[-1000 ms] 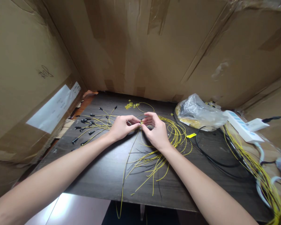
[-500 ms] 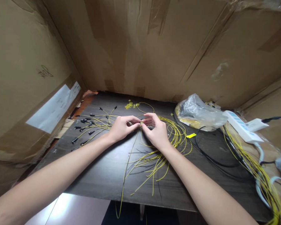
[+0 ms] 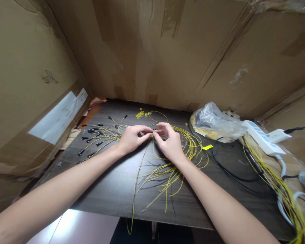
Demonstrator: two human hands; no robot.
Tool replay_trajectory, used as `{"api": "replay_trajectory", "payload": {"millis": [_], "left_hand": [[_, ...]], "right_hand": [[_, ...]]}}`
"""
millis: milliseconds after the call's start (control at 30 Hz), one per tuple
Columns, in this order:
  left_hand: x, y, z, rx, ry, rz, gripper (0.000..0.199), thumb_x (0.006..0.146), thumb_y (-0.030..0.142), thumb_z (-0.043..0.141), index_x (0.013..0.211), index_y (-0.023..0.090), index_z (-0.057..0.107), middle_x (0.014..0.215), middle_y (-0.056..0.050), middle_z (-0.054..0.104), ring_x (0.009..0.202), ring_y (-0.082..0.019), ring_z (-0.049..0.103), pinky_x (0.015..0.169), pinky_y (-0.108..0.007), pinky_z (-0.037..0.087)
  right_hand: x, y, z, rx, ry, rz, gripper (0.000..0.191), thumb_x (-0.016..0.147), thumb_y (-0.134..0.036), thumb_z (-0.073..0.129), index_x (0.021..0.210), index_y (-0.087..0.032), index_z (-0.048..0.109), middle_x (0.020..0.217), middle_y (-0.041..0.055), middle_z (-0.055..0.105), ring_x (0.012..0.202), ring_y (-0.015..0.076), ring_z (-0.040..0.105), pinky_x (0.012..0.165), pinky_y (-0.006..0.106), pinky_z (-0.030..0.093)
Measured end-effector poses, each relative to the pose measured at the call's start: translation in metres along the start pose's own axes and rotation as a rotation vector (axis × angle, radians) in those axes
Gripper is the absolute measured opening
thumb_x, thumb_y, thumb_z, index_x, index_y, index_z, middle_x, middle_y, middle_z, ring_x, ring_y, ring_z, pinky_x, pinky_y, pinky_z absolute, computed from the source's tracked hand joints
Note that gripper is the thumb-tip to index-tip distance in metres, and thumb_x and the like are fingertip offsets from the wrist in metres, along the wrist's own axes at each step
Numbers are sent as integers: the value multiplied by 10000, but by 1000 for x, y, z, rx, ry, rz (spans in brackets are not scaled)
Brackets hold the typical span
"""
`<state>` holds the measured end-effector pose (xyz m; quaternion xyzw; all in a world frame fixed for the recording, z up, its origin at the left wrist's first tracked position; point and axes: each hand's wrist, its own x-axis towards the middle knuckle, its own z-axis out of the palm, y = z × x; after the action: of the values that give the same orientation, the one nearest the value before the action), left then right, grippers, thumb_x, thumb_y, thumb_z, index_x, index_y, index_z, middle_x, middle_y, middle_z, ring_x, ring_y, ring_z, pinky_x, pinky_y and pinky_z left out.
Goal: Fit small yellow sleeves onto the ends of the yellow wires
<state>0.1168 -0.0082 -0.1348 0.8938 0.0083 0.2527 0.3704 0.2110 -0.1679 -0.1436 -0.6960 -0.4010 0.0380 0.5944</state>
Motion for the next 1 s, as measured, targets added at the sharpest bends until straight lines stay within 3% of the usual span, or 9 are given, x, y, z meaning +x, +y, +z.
{"api": "replay_trajectory", "payload": {"millis": [700, 1000], "left_hand": [[0, 4, 0, -65, -1, -96, 114, 868, 228, 715, 944, 179, 784, 878, -37, 796, 716, -142, 712, 708, -258, 589], [0, 4, -1, -56, -19, -64, 131, 876, 233, 697, 955, 179, 787, 901, -38, 799, 724, -143, 714, 714, -259, 583]], "right_hand": [[-1, -2, 1, 27, 0, -21, 192, 829, -233, 653, 1012, -213, 601, 923, 45, 710, 831, 178, 727, 798, 332, 635], [-1, -2, 1, 14, -8, -24, 209, 824, -213, 633, 1028, -214, 587, 919, 40, 702, 823, 176, 725, 803, 334, 632]]}}
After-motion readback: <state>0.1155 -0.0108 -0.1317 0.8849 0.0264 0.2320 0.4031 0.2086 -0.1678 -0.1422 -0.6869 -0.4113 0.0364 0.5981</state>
